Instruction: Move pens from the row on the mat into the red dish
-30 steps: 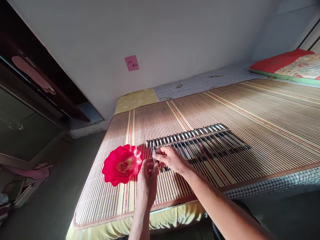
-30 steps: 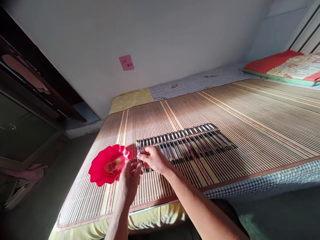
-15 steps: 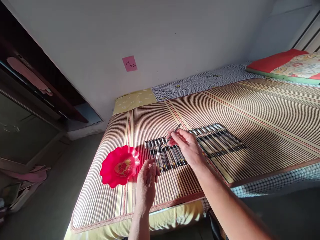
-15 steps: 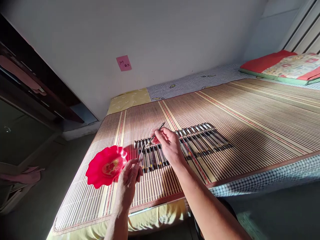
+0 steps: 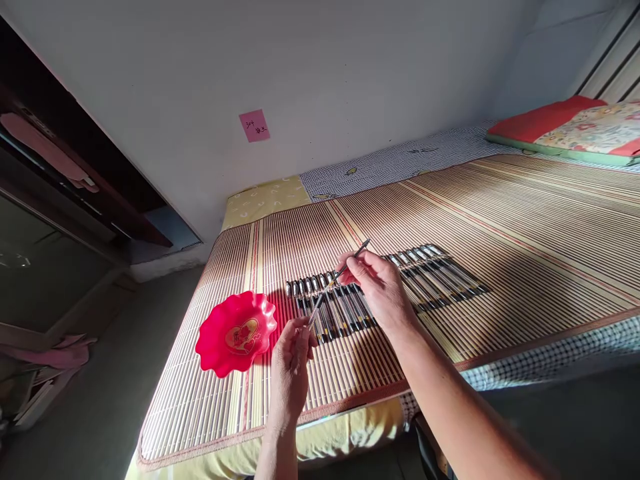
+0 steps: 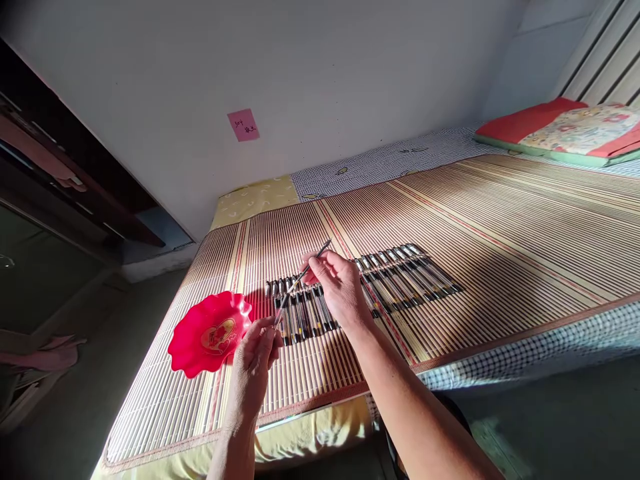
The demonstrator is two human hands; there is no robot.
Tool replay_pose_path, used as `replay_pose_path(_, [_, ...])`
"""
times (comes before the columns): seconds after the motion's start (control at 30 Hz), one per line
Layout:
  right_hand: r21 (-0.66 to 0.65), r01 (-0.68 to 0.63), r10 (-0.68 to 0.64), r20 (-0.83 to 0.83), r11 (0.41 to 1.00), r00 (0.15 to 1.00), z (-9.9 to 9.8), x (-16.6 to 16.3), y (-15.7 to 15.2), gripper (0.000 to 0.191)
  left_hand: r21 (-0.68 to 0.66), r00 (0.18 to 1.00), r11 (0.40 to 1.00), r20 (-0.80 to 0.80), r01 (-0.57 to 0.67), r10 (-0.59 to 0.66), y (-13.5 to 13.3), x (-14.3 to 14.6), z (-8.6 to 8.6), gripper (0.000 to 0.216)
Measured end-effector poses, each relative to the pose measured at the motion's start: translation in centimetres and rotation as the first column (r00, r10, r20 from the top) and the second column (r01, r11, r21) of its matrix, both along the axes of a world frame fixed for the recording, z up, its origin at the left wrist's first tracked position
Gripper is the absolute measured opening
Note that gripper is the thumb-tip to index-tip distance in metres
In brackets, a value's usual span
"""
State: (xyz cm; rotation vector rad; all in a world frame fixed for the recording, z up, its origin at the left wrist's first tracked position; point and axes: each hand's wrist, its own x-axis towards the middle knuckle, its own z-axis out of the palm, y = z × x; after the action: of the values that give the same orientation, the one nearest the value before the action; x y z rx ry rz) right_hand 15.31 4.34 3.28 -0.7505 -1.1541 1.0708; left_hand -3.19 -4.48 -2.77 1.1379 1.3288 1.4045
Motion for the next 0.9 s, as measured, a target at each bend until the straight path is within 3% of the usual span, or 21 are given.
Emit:
replay_pose_path(0.3, [0.099, -0.023, 0.016, 0.072, 0.995, 0.997, 1.0, 0.4, -0.6, 0.023, 0.035, 0.999, 0.999, -0.049, -0.001, 0.002, -0.1, -0.3, 0.0, 0.036])
replay_pose_path(0.63, [0.09, -0.076, 0.063, 0.139, 0.993, 0.988, 1.6, 1.2, -1.2, 0.027, 0.036, 0.993, 0.998, 0.101, 0.059, -0.062, 0.0, -0.2, -0.1, 0.035])
replay_pose_path(0.77, [0.044, -0.142, 0.134, 0.149, 0.989, 0.98, 1.5, 1.0, -1.2, 0.029, 0.053, 0.99, 0.994, 0.101, 0.095, -0.1, -0.2, 0.0, 0.6, 0.032])
replay_pose_path(0.9, [0.017, -0.256, 0.246, 0.214, 0.967, 0.945, 1.6, 0.5, -1.2, 0.032, 0.03, 0.95, 0.987, 0.268, 0.159, -0.161, -0.2, 0.6, 1.3, 0.031])
